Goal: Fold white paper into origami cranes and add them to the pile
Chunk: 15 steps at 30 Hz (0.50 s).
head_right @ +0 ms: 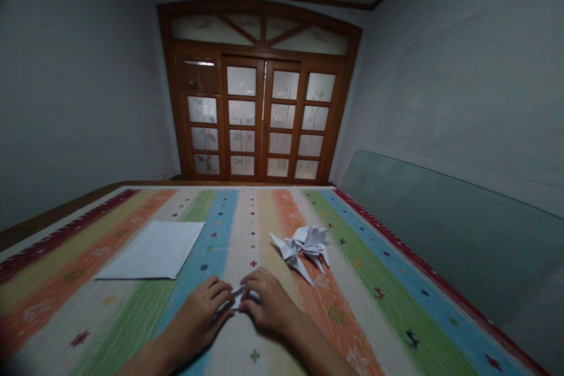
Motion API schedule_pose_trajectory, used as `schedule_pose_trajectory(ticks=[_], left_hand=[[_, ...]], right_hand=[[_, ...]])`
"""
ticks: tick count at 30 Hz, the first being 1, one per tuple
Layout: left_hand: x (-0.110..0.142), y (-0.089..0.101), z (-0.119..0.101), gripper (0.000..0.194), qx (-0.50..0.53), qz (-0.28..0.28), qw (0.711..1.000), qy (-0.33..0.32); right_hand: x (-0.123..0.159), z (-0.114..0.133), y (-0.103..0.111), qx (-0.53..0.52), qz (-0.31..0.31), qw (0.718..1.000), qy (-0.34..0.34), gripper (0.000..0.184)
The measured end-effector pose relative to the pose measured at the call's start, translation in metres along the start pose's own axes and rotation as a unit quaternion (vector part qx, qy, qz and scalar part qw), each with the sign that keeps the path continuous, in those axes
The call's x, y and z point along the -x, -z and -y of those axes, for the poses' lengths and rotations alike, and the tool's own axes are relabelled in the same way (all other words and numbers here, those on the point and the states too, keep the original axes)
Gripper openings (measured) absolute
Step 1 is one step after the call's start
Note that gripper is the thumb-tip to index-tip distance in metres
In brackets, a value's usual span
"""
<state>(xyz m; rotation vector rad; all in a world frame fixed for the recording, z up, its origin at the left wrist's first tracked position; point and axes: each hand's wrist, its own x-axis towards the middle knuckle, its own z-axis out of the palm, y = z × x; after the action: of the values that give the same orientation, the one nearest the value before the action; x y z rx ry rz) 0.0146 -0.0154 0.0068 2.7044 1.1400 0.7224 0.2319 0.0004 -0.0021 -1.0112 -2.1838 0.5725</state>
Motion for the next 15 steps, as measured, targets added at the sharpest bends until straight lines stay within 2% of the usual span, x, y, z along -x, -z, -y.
schedule_pose_trajectory(ticks=[3, 6, 10, 13, 15], left_hand=[[0.0026, -0.0035, 0.0041, 0.016, -0.022, -0.015, 0.999, -0.024], [0.0042, -0.0053, 0.0048, 0.02, -0.005, -0.026, 0.999, -0.02], [0.0025, -0.0033, 0.0007, 0.015, 0.045, -0.023, 0.999, 0.019], [0.0003, -0.0012, -0.0024, 0.017, 0.074, -0.027, 0.996, 0.036], [-0.0007, -0.0005, -0.0031, 0.02, 0.094, -0.03, 0.994, 0.058]], right_hand=[[0.0028, 0.0015, 0.0046, 0.023, 0.03, 0.999, 0.037, 0.019], [0.0047, 0.0029, 0.0068, 0.055, 0.042, 0.996, 0.055, 0.023], [0.0045, 0.0022, 0.0052, 0.065, 0.032, 0.997, 0.036, 0.02], [0.0026, 0.0007, 0.004, 0.053, 0.023, 0.998, 0.022, 0.013], [0.0011, 0.0001, 0.0039, 0.044, 0.018, 0.999, 0.017, 0.015]])
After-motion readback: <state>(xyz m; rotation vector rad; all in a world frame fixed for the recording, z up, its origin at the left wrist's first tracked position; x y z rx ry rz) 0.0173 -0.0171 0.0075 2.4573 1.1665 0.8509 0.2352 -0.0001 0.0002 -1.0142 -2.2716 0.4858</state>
